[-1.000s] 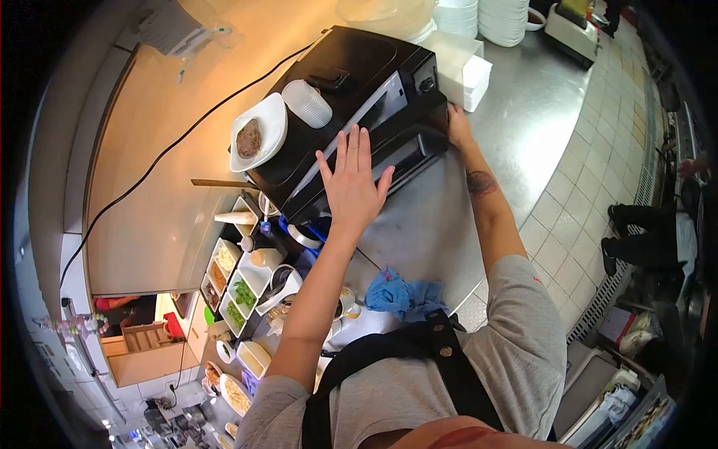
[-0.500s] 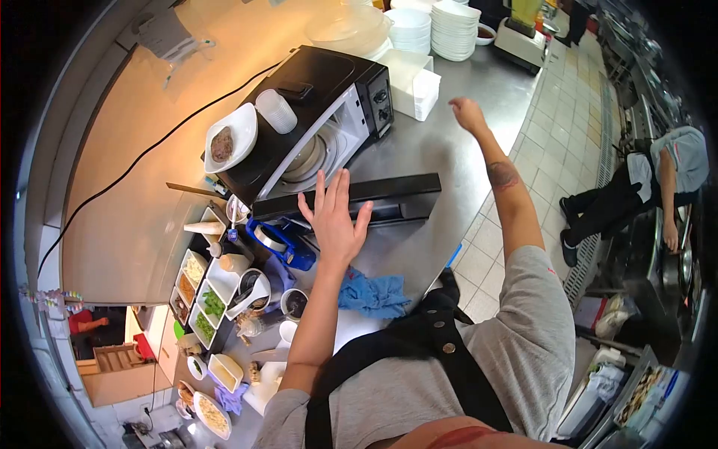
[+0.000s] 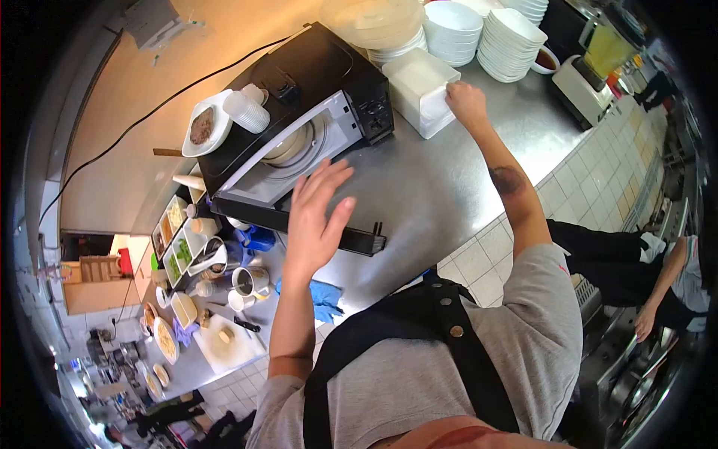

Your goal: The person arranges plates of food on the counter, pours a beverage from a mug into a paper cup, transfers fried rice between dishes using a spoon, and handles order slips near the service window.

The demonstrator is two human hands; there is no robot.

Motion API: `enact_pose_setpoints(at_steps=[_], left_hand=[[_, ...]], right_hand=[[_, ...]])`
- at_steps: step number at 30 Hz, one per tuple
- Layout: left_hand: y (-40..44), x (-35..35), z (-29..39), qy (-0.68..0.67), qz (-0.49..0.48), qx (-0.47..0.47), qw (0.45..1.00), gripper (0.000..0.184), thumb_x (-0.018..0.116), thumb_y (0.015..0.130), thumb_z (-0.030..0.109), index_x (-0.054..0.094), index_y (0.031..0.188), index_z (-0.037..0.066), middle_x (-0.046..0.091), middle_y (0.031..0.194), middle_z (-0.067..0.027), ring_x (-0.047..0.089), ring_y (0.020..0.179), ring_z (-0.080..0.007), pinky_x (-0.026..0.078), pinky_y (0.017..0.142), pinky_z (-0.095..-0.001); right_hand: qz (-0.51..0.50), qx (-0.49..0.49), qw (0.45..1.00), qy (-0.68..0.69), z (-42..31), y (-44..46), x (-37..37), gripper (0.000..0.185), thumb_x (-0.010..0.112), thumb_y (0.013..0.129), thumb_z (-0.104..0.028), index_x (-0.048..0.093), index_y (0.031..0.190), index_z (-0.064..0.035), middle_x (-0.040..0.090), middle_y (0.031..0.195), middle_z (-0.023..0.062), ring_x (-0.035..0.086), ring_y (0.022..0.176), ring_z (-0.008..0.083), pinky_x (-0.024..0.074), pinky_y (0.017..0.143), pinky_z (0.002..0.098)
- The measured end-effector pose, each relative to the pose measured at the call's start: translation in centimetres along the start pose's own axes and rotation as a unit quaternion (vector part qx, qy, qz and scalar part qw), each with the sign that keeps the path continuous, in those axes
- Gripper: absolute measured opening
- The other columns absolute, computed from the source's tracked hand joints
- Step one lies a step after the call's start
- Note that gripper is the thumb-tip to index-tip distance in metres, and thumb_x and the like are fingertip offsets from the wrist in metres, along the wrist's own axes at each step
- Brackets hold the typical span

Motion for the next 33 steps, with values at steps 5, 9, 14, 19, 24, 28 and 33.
enact_pose_setpoints(at_steps=[5, 9, 14, 19, 24, 28, 33], left_hand=[[4.0, 6.7, -0.2, -0.133, -0.12, -0.107, 0.978, 0.044, 0.05, 0.09, 0.035, 0.053, 0.118, 0.001, 0.056, 0.118, -0.0162, 0.05, 0.115, -0.031, 0.039, 0.093, -0.0413], [3.9, 12.7, -3.7, -0.345, -0.167, -0.33, 0.862, 0.055, 0.046, 0.092, 0.044, 0.045, 0.127, 0.002, 0.059, 0.112, -0.0171, 0.055, 0.108, -0.0285, 0.042, 0.091, -0.0397], [4.1, 12.0, -5.5, -0.505, -0.024, -0.394, 0.767, 0.044, 0.056, 0.088, 0.032, 0.05, 0.119, 0.002, 0.061, 0.106, -0.0118, 0.061, 0.092, -0.0228, 0.051, 0.077, -0.038], [2.3, 9.5, -6.8, -0.401, 0.126, -0.339, 0.842, 0.031, 0.059, 0.084, 0.013, 0.056, 0.11, -0.005, 0.063, 0.101, -0.012, 0.061, 0.086, -0.0186, 0.048, 0.075, -0.0313], [2.2, 8.6, -5.0, -0.369, 0.141, -0.318, 0.862, 0.028, 0.064, 0.081, 0.008, 0.058, 0.104, -0.007, 0.064, 0.094, -0.0093, 0.059, 0.082, -0.0132, 0.046, 0.075, -0.0274], [2.1, 8.0, -5.0, -0.38, 0.18, -0.307, 0.854, 0.027, 0.065, 0.08, 0.006, 0.059, 0.103, -0.006, 0.065, 0.093, -0.008, 0.059, 0.081, -0.0125, 0.046, 0.075, -0.0269], [0.9, 7.9, -4.9, -0.377, 0.18, -0.332, 0.846, 0.026, 0.066, 0.08, 0.006, 0.06, 0.103, -0.005, 0.065, 0.093, -0.0077, 0.059, 0.08, -0.012, 0.046, 0.073, -0.0264]], right_hand=[[-0.011, 0.087, 0.983, 0.16, -0.2, -4.3, -9.3, 0.011, 0.059, 0.069, -0.013, 0.064, 0.067, -0.0037, 0.064, 0.07, 0.0146, 0.063, 0.062, 0.0308, 0.0493, 0.058, 0.0412], [-0.078, 0.118, 0.878, 0.457, -3.9, -7.9, -11.3, 0.015, 0.061, 0.073, -0.016, 0.064, 0.071, -0.0012, 0.063, 0.066, 0.0135, 0.064, 0.061, 0.0232, 0.0491, 0.058, 0.0327], [-0.195, -0.098, 0.807, 0.549, -11.5, -7.7, -13.2, 0.011, 0.064, 0.076, -0.01, 0.064, 0.085, -0.0031, 0.061, 0.071, 0.0035, 0.057, 0.066, 0.0089, 0.0456, 0.057, 0.0251], [-0.03, 0.074, 0.841, 0.535, -3.7, 7.1, -8.1, 0.034, 0.065, 0.082, -0.026, 0.062, 0.103, 0.0007, 0.065, 0.079, 0.0062, 0.06, 0.071, 0.0105, 0.0492, 0.056, 0.024], [-0.084, 0.313, 0.808, 0.493, 1.6, 18.7, 1.5, 0.076, 0.069, 0.075, -0.043, 0.044, 0.113, 0.0184, 0.061, 0.092, 0.0214, 0.066, 0.065, 0.0267, 0.0565, 0.053, 0.0321], [-0.101, 0.262, 0.744, 0.607, 0.3, 19.4, 5.2, 0.078, 0.065, 0.077, -0.049, 0.046, 0.107, 0.0199, 0.062, 0.084, 0.0206, 0.065, 0.057, 0.029, 0.0559, 0.047, 0.0319], [-0.156, 0.142, 0.858, 0.469, 4.4, 22.8, 7.4, 0.062, 0.063, 0.079, -0.04, 0.052, 0.107, 0.0144, 0.065, 0.077, 0.0166, 0.065, 0.054, 0.0219, 0.0548, 0.049, 0.031]])
Point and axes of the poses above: each hand's wrist, its own y-axis towards the middle knuckle, its own x-axis out of the palm, z = x × y, the point moved 7 cm from there along y, towards the middle knuckle
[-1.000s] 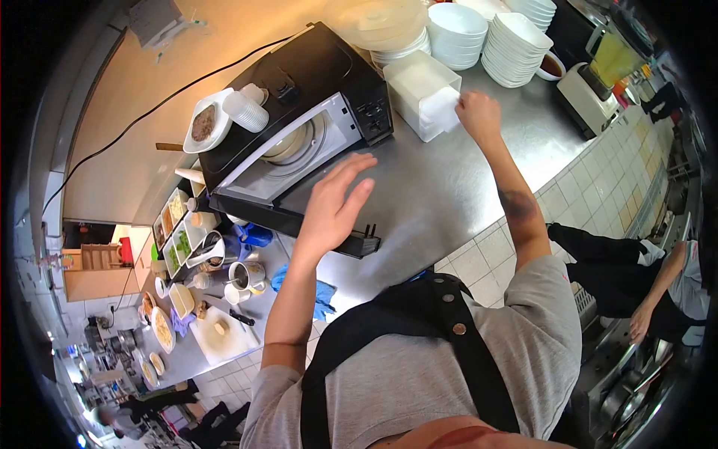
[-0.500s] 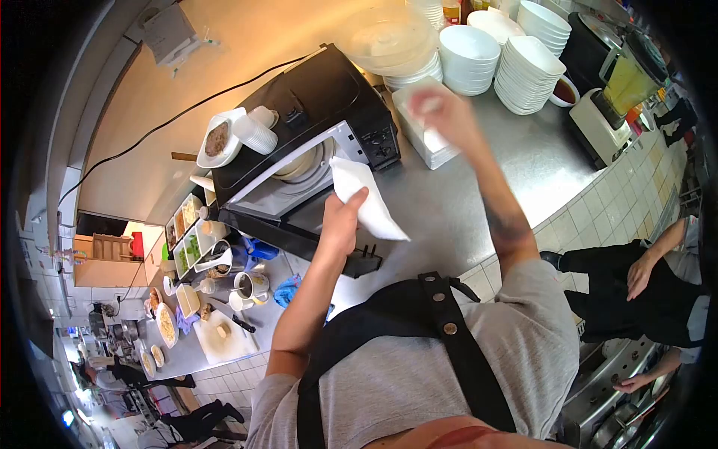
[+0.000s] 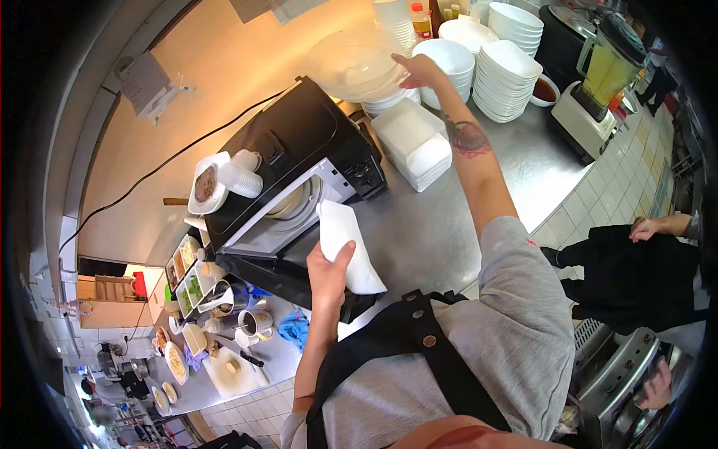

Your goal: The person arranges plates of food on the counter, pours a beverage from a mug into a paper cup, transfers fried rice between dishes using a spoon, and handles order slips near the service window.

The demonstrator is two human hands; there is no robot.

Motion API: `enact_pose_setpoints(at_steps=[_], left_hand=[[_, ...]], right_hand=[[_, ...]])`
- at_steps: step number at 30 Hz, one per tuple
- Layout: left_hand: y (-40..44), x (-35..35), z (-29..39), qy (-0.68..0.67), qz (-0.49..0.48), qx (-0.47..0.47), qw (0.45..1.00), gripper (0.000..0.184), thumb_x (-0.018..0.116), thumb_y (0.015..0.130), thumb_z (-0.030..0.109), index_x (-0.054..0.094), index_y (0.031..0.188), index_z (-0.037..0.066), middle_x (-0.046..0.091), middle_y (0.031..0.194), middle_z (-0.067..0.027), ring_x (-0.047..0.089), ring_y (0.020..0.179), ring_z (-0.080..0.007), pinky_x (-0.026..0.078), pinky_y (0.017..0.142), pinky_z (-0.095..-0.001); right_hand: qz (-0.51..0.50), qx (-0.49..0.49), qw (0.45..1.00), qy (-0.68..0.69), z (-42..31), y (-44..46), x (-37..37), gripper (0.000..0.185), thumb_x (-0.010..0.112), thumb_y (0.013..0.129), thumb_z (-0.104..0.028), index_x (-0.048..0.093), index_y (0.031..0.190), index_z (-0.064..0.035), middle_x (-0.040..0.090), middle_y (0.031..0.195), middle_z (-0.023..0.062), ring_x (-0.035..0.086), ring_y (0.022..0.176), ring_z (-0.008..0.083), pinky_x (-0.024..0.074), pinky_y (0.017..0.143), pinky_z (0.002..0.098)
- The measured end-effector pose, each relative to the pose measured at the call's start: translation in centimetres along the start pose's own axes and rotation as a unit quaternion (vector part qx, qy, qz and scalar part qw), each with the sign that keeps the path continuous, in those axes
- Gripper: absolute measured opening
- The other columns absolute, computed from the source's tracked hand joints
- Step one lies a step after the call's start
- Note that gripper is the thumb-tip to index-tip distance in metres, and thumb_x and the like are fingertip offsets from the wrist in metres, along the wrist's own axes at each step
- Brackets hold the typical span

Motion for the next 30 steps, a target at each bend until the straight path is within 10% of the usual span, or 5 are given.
enact_pose_setpoints(at_steps=[3, 5, 19, 30], left_hand=[[0.0, -0.4, 0.1, -0.004, 0.015, -0.015, 1.0, 0.025, 0.064, 0.082, 0.007, 0.059, 0.104, -0.005, 0.065, 0.092, -0.0073, 0.059, 0.08, -0.0116, 0.046, 0.073, -0.0261], [0.4, -0.4, 0.1, -0.015, 0.027, -0.012, 0.999, 0.025, 0.063, 0.084, 0.009, 0.059, 0.104, -0.005, 0.065, 0.092, -0.0071, 0.058, 0.08, -0.0112, 0.046, 0.073, -0.0256], [3.3, 0.9, -0.1, 0.009, 0.069, -0.085, 0.994, 0.019, 0.057, 0.087, 0.01, 0.059, 0.099, -0.004, 0.063, 0.084, -0.004, 0.055, 0.074, -0.0077, 0.045, 0.066, -0.0242], [4.0, 1.4, -0.2, -0.005, 0.078, -0.115, 0.99, 0.019, 0.057, 0.088, 0.01, 0.059, 0.1, -0.004, 0.064, 0.086, -0.0054, 0.057, 0.074, -0.0084, 0.046, 0.065, -0.0244]], right_hand=[[0.188, -0.072, 0.956, -0.215, -1.0, 1.6, -5.8, 0.025, 0.055, 0.083, -0.029, 0.069, 0.084, -0.0073, 0.067, 0.074, 0.0144, 0.066, 0.066, 0.0274, 0.0533, 0.065, 0.0386], [0.312, -0.118, 0.903, -0.273, -2.4, 1.3, -9.7, 0.026, 0.053, 0.081, -0.023, 0.068, 0.078, -0.0027, 0.065, 0.077, 0.0213, 0.064, 0.074, 0.0363, 0.0516, 0.07, 0.0449], [0.145, 0.265, 0.837, -0.457, 10.4, 11.9, -23.6, 0.034, 0.056, 0.084, -0.017, 0.06, 0.116, -0.0099, 0.055, 0.126, 0.0097, 0.052, 0.116, 0.0262, 0.0445, 0.094, 0.0385], [0.06, 0.399, 0.802, -0.442, 17.1, 14.3, -26.5, 0.018, 0.06, 0.082, -0.027, 0.07, 0.093, -0.0162, 0.065, 0.106, 0.0049, 0.059, 0.101, 0.0221, 0.0459, 0.084, 0.0392]])
Point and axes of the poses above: each hand's wrist, its own y-axis towards the middle knuckle, its own x-axis out of the palm, z = x × y, the point moved 7 cm from there along y, towards the middle knuckle
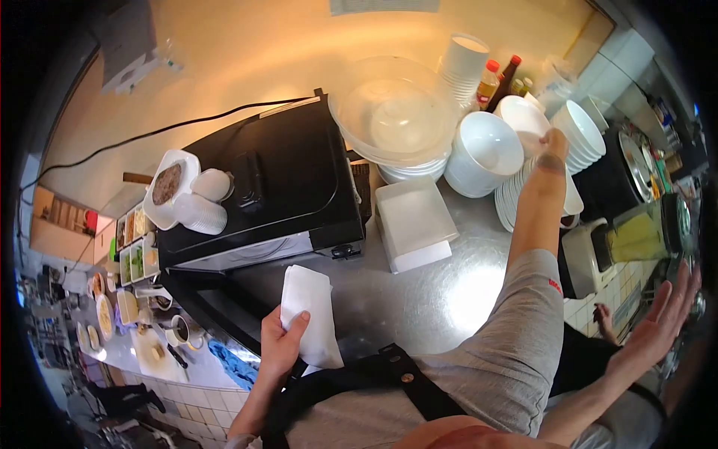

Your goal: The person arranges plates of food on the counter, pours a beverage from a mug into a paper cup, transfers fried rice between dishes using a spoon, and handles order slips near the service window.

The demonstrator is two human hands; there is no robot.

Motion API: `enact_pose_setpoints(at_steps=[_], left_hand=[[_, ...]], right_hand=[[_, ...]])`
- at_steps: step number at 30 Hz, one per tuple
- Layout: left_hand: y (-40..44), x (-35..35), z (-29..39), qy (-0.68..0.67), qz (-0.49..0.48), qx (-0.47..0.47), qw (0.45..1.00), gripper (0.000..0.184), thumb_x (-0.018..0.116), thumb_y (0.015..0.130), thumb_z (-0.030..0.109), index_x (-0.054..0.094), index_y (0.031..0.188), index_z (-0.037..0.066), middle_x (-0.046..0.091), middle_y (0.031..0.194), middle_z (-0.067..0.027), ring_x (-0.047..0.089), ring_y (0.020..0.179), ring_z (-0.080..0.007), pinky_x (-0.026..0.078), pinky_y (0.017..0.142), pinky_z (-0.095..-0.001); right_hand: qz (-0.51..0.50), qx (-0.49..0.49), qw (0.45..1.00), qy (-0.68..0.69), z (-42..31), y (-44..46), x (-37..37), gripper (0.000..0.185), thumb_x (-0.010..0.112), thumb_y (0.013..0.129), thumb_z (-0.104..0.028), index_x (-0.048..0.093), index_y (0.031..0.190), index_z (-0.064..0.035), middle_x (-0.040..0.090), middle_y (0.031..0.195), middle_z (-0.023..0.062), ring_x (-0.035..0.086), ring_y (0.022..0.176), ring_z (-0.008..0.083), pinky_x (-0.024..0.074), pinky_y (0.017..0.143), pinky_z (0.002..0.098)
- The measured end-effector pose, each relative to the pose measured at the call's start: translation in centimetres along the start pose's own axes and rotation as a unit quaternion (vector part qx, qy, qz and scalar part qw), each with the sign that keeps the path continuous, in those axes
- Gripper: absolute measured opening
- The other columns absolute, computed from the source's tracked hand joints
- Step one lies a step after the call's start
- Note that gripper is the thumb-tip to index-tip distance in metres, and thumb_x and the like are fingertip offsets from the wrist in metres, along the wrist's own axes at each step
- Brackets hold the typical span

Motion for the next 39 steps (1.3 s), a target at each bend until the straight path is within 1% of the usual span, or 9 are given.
enact_pose_setpoints(at_steps=[7, 13, 16, 19, 25, 28, 31, 34, 39], left_hand=[[-0.2, -0.5, -0.3, 0.016, 0.001, -0.009, 1.0, 0.019, 0.058, 0.087, 0.012, 0.059, 0.098, -0.004, 0.064, 0.084, -0.0054, 0.057, 0.072, -0.0086, 0.046, 0.064, -0.0247], [-0.4, -1.0, -0.4, 0.015, 0.011, -0.01, 1.0, 0.02, 0.058, 0.087, 0.013, 0.059, 0.098, -0.003, 0.064, 0.083, -0.0052, 0.056, 0.072, -0.0086, 0.046, 0.064, -0.0247], [-0.6, -1.4, -0.6, 0.001, 0.016, -0.008, 1.0, 0.02, 0.058, 0.087, 0.013, 0.059, 0.099, -0.003, 0.064, 0.084, -0.0053, 0.056, 0.073, -0.0087, 0.046, 0.065, -0.0247], [-0.5, -1.3, -0.7, 0.0, 0.005, -0.014, 1.0, 0.021, 0.058, 0.087, 0.013, 0.059, 0.1, -0.003, 0.064, 0.085, -0.0057, 0.057, 0.074, -0.009, 0.046, 0.066, -0.0248], [0.1, -1.0, -0.7, 0.01, 0.007, -0.024, 1.0, 0.022, 0.059, 0.087, 0.014, 0.059, 0.101, -0.003, 0.065, 0.086, -0.0059, 0.057, 0.075, -0.0088, 0.046, 0.068, -0.0249], [0.2, -1.0, -0.7, 0.008, 0.011, -0.024, 1.0, 0.022, 0.059, 0.087, 0.013, 0.059, 0.101, -0.003, 0.065, 0.086, -0.0059, 0.057, 0.076, -0.0089, 0.046, 0.069, -0.025], [0.5, -0.6, -0.5, -0.002, 0.009, -0.023, 1.0, 0.022, 0.059, 0.087, 0.013, 0.059, 0.101, -0.003, 0.065, 0.087, -0.0061, 0.058, 0.077, -0.0093, 0.046, 0.069, -0.0251], [0.7, -0.3, -0.2, 0.014, 0.006, -0.019, 1.0, 0.022, 0.059, 0.087, 0.013, 0.059, 0.102, -0.003, 0.065, 0.088, -0.0064, 0.058, 0.078, -0.0095, 0.046, 0.07, -0.0251], [0.7, -0.4, -0.2, 0.017, 0.006, -0.025, 1.0, 0.022, 0.059, 0.087, 0.013, 0.059, 0.102, -0.003, 0.065, 0.089, -0.0066, 0.058, 0.078, -0.0096, 0.046, 0.07, -0.0251]], right_hand=[[-0.147, -0.026, 0.989, 0.005, 0.6, 13.5, 4.4, 0.04, 0.061, 0.082, -0.04, 0.062, 0.114, -0.0148, 0.059, 0.119, 0.0091, 0.055, 0.111, 0.0233, 0.0435, 0.091, 0.0393], [-0.012, -0.03, 0.998, 0.058, -2.0, 2.0, -0.4, 0.052, 0.066, 0.077, -0.043, 0.062, 0.112, -0.004, 0.063, 0.108, 0.0148, 0.059, 0.104, 0.0292, 0.0453, 0.088, 0.044], [0.011, 0.034, 0.996, 0.076, -1.9, 0.8, -0.1, 0.062, 0.066, 0.073, -0.054, 0.062, 0.112, -0.0066, 0.064, 0.108, 0.0129, 0.06, 0.103, 0.0288, 0.0442, 0.09, 0.0438], [-0.02, 0.057, 0.996, 0.069, -2.1, 0.7, 0.0, 0.064, 0.07, 0.07, -0.055, 0.058, 0.12, -0.0178, 0.053, 0.128, 0.0052, 0.05, 0.118, 0.0223, 0.0412, 0.096, 0.0409], [-0.06, 0.095, 0.99, 0.09, -1.5, 0.0, -0.2, 0.07, 0.068, 0.069, -0.059, 0.056, 0.122, -0.017, 0.053, 0.128, 0.0063, 0.048, 0.12, 0.0258, 0.0373, 0.099, 0.0448], [-0.104, 0.053, 0.992, 0.051, -1.4, 5.1, 1.1, 0.074, 0.065, 0.069, -0.063, 0.053, 0.126, -0.0158, 0.052, 0.129, 0.0077, 0.046, 0.121, 0.0279, 0.0341, 0.101, 0.0471], [-0.167, 0.067, 0.975, 0.134, -0.1, 9.3, 2.8, 0.077, 0.062, 0.073, -0.062, 0.048, 0.13, -0.0129, 0.05, 0.131, 0.0093, 0.044, 0.123, 0.0289, 0.0319, 0.102, 0.0467], [-0.135, 0.088, 0.97, 0.179, -0.5, 9.3, 2.4, 0.058, 0.073, 0.071, -0.043, 0.062, 0.107, 0.0017, 0.063, 0.103, 0.0189, 0.06, 0.09, 0.0353, 0.0445, 0.083, 0.0445], [-0.112, 0.019, 0.973, 0.201, -0.8, 8.6, 1.6, 0.053, 0.074, 0.07, -0.041, 0.06, 0.102, -0.0018, 0.062, 0.096, 0.0133, 0.06, 0.083, 0.031, 0.0471, 0.074, 0.0408]])
Point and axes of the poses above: each hand's wrist, its own y-axis towards the middle knuckle, its own x-axis out of the palm, z = x × y, the point moved 7 cm from there along y, towards the middle knuckle
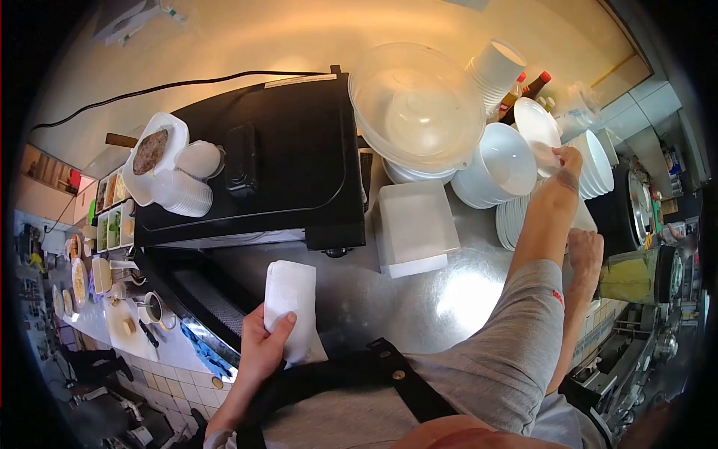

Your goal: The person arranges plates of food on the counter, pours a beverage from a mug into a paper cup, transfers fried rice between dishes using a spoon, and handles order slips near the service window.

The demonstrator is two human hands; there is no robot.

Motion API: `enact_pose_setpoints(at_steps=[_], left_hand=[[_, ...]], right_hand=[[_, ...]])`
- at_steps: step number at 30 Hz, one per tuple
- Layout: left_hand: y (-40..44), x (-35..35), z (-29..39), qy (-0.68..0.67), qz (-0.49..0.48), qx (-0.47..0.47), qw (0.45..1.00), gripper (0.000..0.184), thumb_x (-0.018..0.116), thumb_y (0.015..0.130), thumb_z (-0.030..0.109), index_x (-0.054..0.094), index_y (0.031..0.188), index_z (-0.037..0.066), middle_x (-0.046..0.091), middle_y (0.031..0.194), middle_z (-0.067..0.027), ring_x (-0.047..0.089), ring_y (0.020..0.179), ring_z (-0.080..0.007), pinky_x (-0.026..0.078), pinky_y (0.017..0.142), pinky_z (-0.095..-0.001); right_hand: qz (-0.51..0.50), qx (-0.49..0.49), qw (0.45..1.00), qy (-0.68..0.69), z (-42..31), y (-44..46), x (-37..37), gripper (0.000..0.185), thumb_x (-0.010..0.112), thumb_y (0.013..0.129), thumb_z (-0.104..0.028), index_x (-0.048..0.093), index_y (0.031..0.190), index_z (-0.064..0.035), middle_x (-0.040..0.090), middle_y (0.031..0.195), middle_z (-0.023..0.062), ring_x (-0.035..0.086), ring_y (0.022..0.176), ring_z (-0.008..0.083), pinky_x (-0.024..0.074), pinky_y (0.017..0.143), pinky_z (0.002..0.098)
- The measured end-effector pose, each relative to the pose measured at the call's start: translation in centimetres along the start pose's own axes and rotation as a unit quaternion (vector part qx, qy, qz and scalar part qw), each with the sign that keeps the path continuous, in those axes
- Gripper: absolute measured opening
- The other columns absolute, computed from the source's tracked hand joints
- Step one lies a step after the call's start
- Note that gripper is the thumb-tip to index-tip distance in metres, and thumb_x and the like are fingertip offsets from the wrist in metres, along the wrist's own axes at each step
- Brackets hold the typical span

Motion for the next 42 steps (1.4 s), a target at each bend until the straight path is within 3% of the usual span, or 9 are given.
enact_pose_setpoints(at_steps=[8, 12, 17, 26, 28, 29, 33, 39, 42], left_hand=[[-0.6, -0.1, 0.1, 0.018, -0.019, 0.024, 0.999, 0.021, 0.058, 0.087, 0.013, 0.059, 0.1, -0.004, 0.065, 0.086, -0.0065, 0.056, 0.075, -0.0092, 0.046, 0.068, -0.0254], [-1.7, -0.9, 0.5, 0.118, -0.038, 0.104, 0.987, 0.02, 0.058, 0.085, 0.013, 0.06, 0.097, -0.003, 0.064, 0.075, -0.0097, 0.056, 0.069, -0.0102, 0.047, 0.063, -0.029], [-3.8, -3.0, -1.7, 0.161, -0.072, 0.108, 0.978, 0.028, 0.058, 0.082, 0.024, 0.06, 0.091, -0.003, 0.062, 0.073, -0.0205, 0.065, 0.067, -0.03, 0.048, 0.062, -0.0378], [-10.5, -8.8, -3.3, 0.243, -0.172, 0.135, 0.945, 0.026, 0.058, 0.08, 0.023, 0.061, 0.086, -0.003, 0.062, 0.072, -0.0227, 0.061, 0.068, -0.0376, 0.046, 0.064, -0.0426], [-11.6, -10.8, -4.1, 0.288, -0.183, 0.128, 0.931, 0.024, 0.058, 0.081, 0.019, 0.061, 0.089, -0.003, 0.063, 0.071, -0.0182, 0.063, 0.065, -0.0278, 0.047, 0.061, -0.037], [-12.0, -11.6, -4.5, 0.308, -0.188, 0.126, 0.924, 0.023, 0.057, 0.082, 0.018, 0.061, 0.091, -0.003, 0.064, 0.071, -0.016, 0.064, 0.064, -0.0229, 0.047, 0.059, -0.0341], [-13.6, -14.7, -5.6, 0.287, -0.107, 0.101, 0.947, 0.027, 0.058, 0.079, 0.023, 0.061, 0.086, -0.003, 0.061, 0.071, -0.0226, 0.061, 0.067, -0.0367, 0.046, 0.063, -0.0426], [-12.3, -16.3, -9.7, 0.019, -0.011, 0.093, 0.995, 0.019, 0.059, 0.083, 0.013, 0.062, 0.094, -0.003, 0.065, 0.073, -0.01, 0.062, 0.064, -0.0166, 0.047, 0.059, -0.0312], [-9.5, -16.1, -11.4, -0.121, -0.004, 0.08, 0.989, 0.017, 0.059, 0.085, 0.01, 0.061, 0.097, -0.002, 0.065, 0.081, -0.0048, 0.059, 0.068, -0.0091, 0.047, 0.06, -0.0258]], right_hand=[[-0.06, -0.159, 0.926, 0.336, -2.3, -3.4, -2.8, 0.025, 0.056, 0.088, -0.026, 0.057, 0.102, -0.0045, 0.062, 0.091, 0.0087, 0.063, 0.075, 0.024, 0.0533, 0.067, 0.0364], [0.277, -0.281, 0.919, 0.015, -7.0, -6.6, -8.2, 0.024, 0.057, 0.082, -0.024, 0.062, 0.097, -0.0057, 0.065, 0.09, 0.0097, 0.064, 0.08, 0.0259, 0.052, 0.067, 0.0388], [0.501, -0.241, 0.826, 0.096, -6.5, -24.6, -11.5, 0.05, 0.061, 0.069, -0.027, 0.057, 0.114, -0.0056, 0.065, 0.099, 0.0136, 0.064, 0.092, 0.0317, 0.0519, 0.079, 0.0406], [0.237, -0.435, 0.801, 0.337, 5.3, -54.1, 0.4, 0.047, 0.056, 0.086, -0.013, 0.045, 0.128, 0.0025, 0.058, 0.112, 0.0168, 0.06, 0.093, 0.0224, 0.0495, 0.083, 0.032], [0.052, -0.41, 0.829, 0.377, 7.5, -56.0, 7.5, 0.047, 0.054, 0.088, -0.016, 0.043, 0.13, 0.001, 0.049, 0.126, 0.0177, 0.051, 0.111, 0.0243, 0.0406, 0.095, 0.0347], [0.088, -0.554, 0.802, 0.203, 8.1, -53.8, 10.5, 0.046, 0.054, 0.087, -0.017, 0.046, 0.13, -0.0019, 0.048, 0.129, 0.0173, 0.046, 0.117, 0.0258, 0.0344, 0.1, 0.0359], [-0.106, -0.518, 0.829, 0.181, 11.9, -62.1, 27.8, 0.04, 0.052, 0.089, -0.018, 0.049, 0.126, -0.0031, 0.052, 0.125, 0.0161, 0.046, 0.118, 0.0248, 0.0326, 0.101, 0.035], [-0.299, -0.391, 0.822, 0.286, 16.6, -63.3, 46.9, 0.03, 0.053, 0.089, -0.012, 0.054, 0.117, -0.0004, 0.062, 0.105, 0.0107, 0.057, 0.096, 0.0189, 0.0446, 0.083, 0.0302], [-0.22, -0.418, 0.855, 0.215, 16.2, -64.3, 48.6, 0.032, 0.057, 0.087, -0.016, 0.056, 0.115, -0.0017, 0.061, 0.108, 0.0172, 0.059, 0.098, 0.0247, 0.0455, 0.082, 0.0331]])
Point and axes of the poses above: each hand's wrist, its own y-axis towards the middle knuckle, its own x-axis out of the palm, z = x × y, the point moved 7 cm from there along y, towards the middle knuckle
